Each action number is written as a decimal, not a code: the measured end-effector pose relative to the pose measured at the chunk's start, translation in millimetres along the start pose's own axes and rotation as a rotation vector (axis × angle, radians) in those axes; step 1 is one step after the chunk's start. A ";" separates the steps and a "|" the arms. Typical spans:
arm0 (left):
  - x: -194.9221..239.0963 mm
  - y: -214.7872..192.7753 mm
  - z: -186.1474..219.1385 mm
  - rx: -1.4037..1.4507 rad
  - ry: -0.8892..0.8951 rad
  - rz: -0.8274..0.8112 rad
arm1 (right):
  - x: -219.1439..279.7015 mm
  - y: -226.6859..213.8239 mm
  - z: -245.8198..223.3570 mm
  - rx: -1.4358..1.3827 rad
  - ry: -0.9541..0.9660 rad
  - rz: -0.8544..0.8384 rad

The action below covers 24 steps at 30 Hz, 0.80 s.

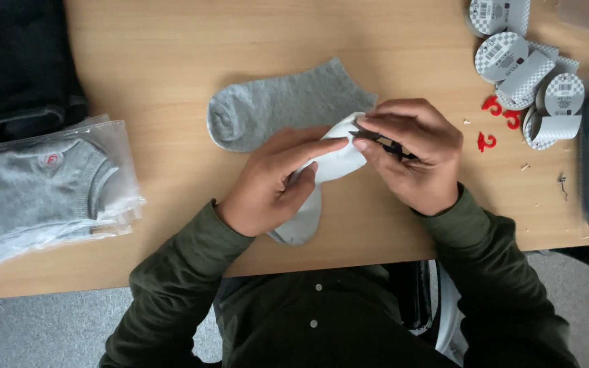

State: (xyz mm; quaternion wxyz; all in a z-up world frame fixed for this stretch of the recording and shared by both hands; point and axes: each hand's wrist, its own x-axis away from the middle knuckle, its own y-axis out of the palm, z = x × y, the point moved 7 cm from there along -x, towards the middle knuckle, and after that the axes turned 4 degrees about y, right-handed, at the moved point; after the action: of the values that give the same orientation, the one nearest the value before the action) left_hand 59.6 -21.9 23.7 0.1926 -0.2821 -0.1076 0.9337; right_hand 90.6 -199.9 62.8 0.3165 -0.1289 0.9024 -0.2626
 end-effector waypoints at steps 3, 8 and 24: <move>0.2 1.7 -2.4 -0.019 0.006 -0.011 | -0.3 1.1 -0.2 -0.001 0.001 -0.007; 1.1 1.5 -3.2 -0.015 0.000 -0.020 | -0.3 -0.8 -0.6 -0.019 0.024 -0.007; 0.5 3.6 -3.9 -0.018 0.011 -0.043 | -3.0 2.5 -2.5 -0.014 0.053 -0.020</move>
State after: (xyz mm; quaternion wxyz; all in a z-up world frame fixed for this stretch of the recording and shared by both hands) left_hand 60.4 -24.6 19.2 0.2107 -0.2864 -0.1208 0.9268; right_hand 91.1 -195.6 64.6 0.2888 -0.1331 0.9110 -0.2627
